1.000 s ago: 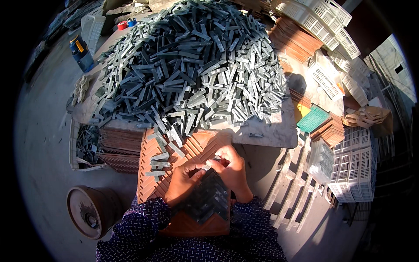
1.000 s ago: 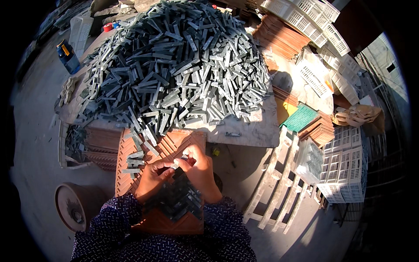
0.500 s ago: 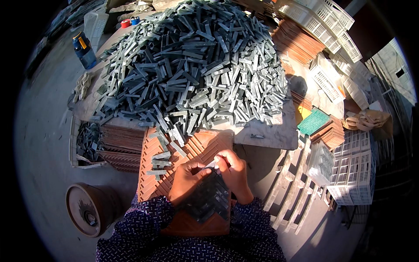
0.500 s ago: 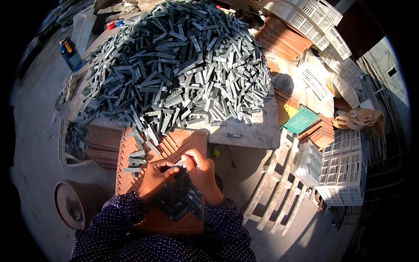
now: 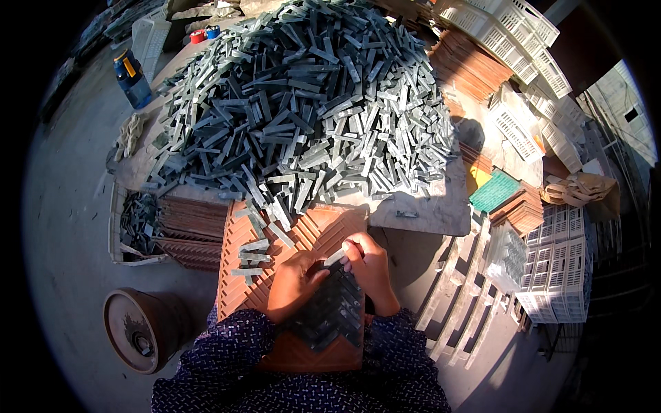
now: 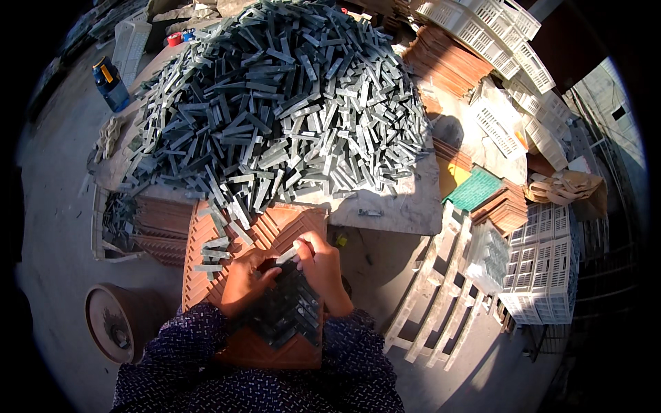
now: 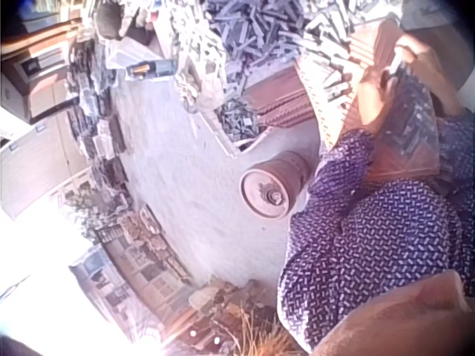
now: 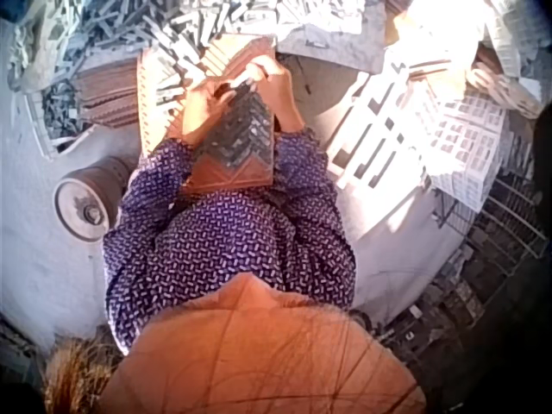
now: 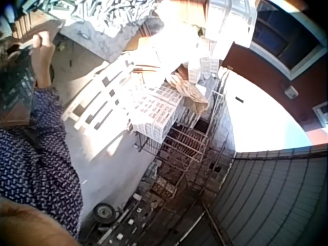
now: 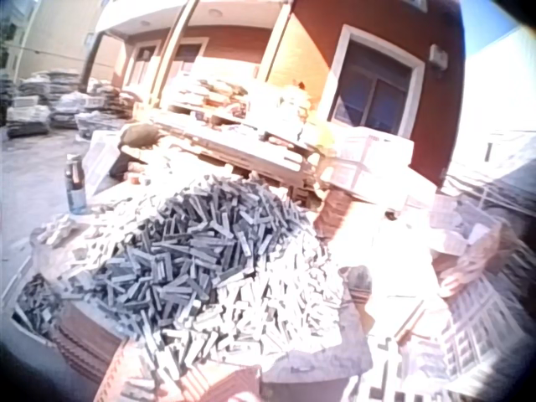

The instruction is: The person picks up small grey rectangular tiles from a large pile and places them one by one onto a larger terracotta tile held in their lap. They arrange the small tiles in a herringbone pattern, continuing to add pieces to the design throughout the clip.

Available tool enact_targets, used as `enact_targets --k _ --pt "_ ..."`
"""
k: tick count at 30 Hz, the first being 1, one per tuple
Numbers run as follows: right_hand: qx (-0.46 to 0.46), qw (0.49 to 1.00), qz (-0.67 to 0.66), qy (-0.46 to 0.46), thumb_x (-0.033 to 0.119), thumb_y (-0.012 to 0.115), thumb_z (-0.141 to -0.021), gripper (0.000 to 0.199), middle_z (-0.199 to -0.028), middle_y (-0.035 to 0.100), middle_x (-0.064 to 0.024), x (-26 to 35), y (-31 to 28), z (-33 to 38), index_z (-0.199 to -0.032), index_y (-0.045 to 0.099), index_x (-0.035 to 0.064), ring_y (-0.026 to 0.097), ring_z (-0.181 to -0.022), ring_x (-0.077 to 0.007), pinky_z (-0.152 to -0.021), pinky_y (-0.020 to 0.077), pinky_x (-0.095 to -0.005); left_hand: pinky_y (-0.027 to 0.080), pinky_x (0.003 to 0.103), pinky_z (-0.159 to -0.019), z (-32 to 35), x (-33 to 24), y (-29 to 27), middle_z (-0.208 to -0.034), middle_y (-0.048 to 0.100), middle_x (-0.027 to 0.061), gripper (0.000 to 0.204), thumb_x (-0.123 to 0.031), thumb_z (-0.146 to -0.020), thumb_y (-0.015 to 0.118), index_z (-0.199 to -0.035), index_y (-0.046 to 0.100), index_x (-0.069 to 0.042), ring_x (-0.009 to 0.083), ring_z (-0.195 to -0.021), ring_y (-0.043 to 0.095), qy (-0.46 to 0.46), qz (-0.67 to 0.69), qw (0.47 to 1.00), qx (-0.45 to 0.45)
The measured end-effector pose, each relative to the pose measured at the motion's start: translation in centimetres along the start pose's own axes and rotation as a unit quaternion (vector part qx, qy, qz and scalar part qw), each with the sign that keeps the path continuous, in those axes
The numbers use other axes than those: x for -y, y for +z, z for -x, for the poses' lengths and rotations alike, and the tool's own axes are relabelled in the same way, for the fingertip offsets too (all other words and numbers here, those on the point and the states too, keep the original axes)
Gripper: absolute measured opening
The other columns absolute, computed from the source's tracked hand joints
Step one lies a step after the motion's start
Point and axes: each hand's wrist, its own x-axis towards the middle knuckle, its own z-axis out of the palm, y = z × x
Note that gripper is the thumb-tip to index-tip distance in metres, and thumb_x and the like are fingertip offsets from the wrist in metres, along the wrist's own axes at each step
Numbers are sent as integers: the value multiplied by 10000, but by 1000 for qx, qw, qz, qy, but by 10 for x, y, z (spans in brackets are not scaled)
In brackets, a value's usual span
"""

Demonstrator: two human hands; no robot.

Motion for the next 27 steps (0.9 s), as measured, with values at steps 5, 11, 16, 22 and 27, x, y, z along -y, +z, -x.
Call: enact_targets --k 5,11,16,22,27 --pt "-38 992 119 -30 131 599 -893 186 -704 643 -61 -17 -6 -3 -1027 590 2 580 -576 -80 -536 455 -223 511 399 -661 -12 29 15 -855 637 172 236 -106 -789 667 -998 606 -13 348 -745 636 45 -163 985 -37" --pt "-74 993 91 -33 115 629 -874 214 -746 656 -66 -31 -30 5 -1048 589 -4 584 -628 -70 -555 461 -221 507 450 -713 -20 35 21 -1018 615 183 257 -147 -793 655 -1011 594 -26 371 -854 616 84 -233 968 -35" --pt "-74 994 78 -16 91 625 -878 179 -754 656 -60 -24 -41 13 -1015 601 -23 586 -646 -71 -574 463 -209 507 443 -707 -21 39 32 -990 622 171 247 -139 -789 651 -1011 610 -39 373 -845 616 64 -236 969 -26" --pt "-55 996 58 -47 76 616 -880 136 -766 658 -49 -30 -40 5 -976 624 -20 593 -661 -74 -578 469 -213 503 428 -703 -32 40 40 -945 634 158 230 -90 -781 644 -1007 631 -50 374 -844 615 60 -240 969 -13" --pt "-41 987 119 -102 95 640 -853 153 -747 666 -83 -15 -15 -25 -973 630 1 636 -692 -116 -603 488 -249 525 433 -675 -28 37 32 -989 615 153 266 -55 -802 557 -1062 608 -70 338 -791 638 137 -233 962 -35"
